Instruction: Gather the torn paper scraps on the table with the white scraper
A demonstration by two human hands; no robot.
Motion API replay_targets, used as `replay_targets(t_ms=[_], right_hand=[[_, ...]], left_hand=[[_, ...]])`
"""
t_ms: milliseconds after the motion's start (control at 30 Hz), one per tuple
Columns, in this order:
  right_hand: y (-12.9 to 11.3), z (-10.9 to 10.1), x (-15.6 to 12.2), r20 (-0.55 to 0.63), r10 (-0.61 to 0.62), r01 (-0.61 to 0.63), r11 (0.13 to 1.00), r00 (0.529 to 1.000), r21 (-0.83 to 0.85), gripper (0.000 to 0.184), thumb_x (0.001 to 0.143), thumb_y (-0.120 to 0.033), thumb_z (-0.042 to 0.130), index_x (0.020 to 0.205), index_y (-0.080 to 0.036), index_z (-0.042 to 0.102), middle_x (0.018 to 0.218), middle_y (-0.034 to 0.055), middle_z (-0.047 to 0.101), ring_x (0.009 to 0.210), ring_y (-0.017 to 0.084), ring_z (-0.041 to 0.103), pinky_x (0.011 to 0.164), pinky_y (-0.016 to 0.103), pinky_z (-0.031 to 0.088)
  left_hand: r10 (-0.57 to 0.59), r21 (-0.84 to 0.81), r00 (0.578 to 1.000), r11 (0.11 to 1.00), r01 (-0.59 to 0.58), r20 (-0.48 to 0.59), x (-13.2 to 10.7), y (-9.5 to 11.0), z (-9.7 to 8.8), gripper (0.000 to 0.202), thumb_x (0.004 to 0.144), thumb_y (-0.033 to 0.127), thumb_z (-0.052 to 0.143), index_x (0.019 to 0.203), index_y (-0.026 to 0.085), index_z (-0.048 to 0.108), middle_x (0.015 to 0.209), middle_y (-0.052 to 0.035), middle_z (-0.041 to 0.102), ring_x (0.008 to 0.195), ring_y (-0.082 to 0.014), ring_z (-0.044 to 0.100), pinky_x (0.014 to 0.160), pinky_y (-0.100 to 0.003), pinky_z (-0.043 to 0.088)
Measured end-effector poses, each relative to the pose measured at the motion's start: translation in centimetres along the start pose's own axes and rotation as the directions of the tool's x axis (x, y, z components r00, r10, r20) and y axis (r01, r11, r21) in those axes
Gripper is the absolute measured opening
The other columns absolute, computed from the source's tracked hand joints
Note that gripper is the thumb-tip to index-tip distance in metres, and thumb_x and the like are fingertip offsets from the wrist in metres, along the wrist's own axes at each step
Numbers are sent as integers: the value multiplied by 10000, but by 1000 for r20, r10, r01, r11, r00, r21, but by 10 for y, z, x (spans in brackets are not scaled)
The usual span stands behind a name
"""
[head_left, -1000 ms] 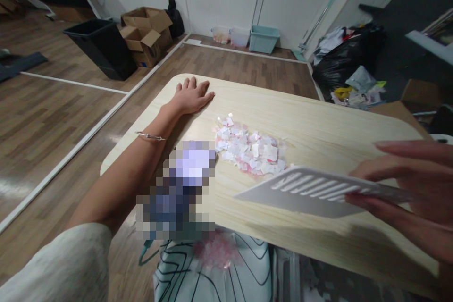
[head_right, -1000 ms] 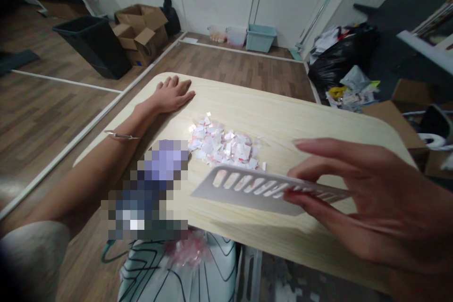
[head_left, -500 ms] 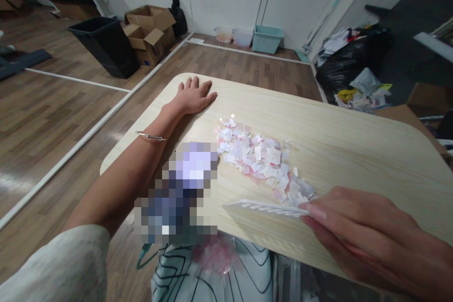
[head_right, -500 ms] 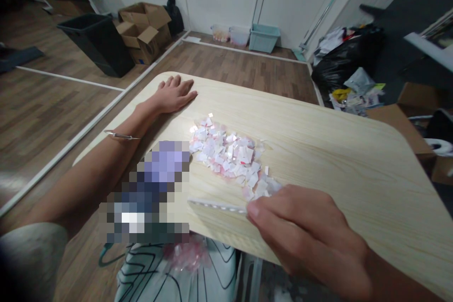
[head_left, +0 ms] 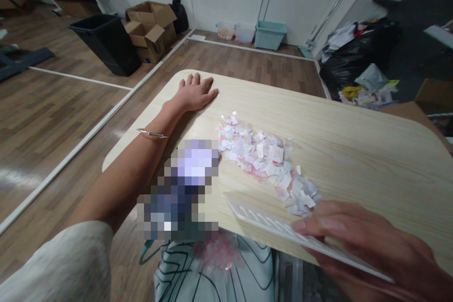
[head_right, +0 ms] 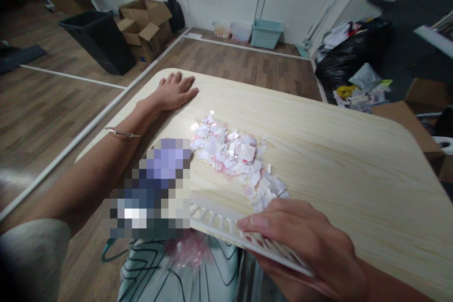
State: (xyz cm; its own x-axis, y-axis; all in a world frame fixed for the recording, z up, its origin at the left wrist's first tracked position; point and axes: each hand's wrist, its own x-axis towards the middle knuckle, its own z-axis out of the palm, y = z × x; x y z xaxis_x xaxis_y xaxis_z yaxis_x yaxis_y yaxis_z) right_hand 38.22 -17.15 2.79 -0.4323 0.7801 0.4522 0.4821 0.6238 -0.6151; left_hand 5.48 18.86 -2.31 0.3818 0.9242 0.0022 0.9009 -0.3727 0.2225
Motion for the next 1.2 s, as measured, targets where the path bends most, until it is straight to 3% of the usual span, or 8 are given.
replay_targets(t_ms=[100,167,267,433,567,767,1067,1200], right_hand=[[14,22,5,-13,-163,164,982,986,97,618,1151,-377,705,1763,-318,651,1032,69,967,759,288,918,769,379,804],[20,34,11,-16,-225,226,964,974,141,576,1227,-454,604,1777,-284,634,1039,92,964,796,281,925,763,365,797],[20,40,19,36,-259,254,962,965,97,510,1263,-346,566,1760,-249,625,1083,102,965,905,266,942,820,364,800],[21,40,19,145,-314,309,949,938,57,313,1249,-222,560,1448,-93,765,1193,182,950,1217,272,921,1104,395,760],[34,49,9,104,-376,377,926,921,9,477,1293,-326,420,1406,-64,803,1223,225,934,1327,306,883,1207,471,719],[43,44,2,135,-336,346,937,932,-57,490,1297,-340,426,1502,-66,777,1367,225,908,1480,289,812,1284,450,666],[49,23,5,243,-242,278,952,939,-128,460,1240,-155,519,1661,-97,694,1506,235,869,1595,280,744,1340,502,625],[54,23,7,182,-268,294,946,946,-135,453,1254,-194,497,1632,-81,718,1507,242,867,1562,276,770,1335,479,625]], left_hand=[[-7,1,1000,1000,7,4,0,1,-1,900,1143,771,300,1881,285,469,1965,-211,409,1846,-546,294,1475,-773,217],[0,-4,1000,1000,0,-4,0,0,0,899,1142,775,301,1880,290,470,1960,-209,416,1845,-549,293,1472,-774,225],[21,-9,1000,1000,-21,-18,2,-2,2,881,1146,774,297,1878,315,469,1943,-196,447,1839,-550,304,1463,-780,244],[17,1,1000,1000,-17,-7,2,-4,2,892,1152,762,290,1875,272,468,1953,-223,421,1838,-558,303,1465,-783,238],[15,-2,1000,1000,-15,-12,2,-3,3,885,1146,767,306,1872,288,472,1960,-209,419,1844,-551,294,1465,-783,237],[12,-1,1000,1000,-12,-15,2,-3,3,868,1149,754,313,1867,296,483,1963,-212,413,1841,-562,301,1456,-802,247],[20,-21,999,1000,-20,-41,4,-7,5,849,1143,777,335,1841,329,514,1926,-193,479,1834,-548,323,1461,-798,245],[15,-23,999,1000,-16,-42,3,-6,5,857,1142,773,329,1840,312,518,1930,-199,469,1837,-546,315,1466,-789,237]])
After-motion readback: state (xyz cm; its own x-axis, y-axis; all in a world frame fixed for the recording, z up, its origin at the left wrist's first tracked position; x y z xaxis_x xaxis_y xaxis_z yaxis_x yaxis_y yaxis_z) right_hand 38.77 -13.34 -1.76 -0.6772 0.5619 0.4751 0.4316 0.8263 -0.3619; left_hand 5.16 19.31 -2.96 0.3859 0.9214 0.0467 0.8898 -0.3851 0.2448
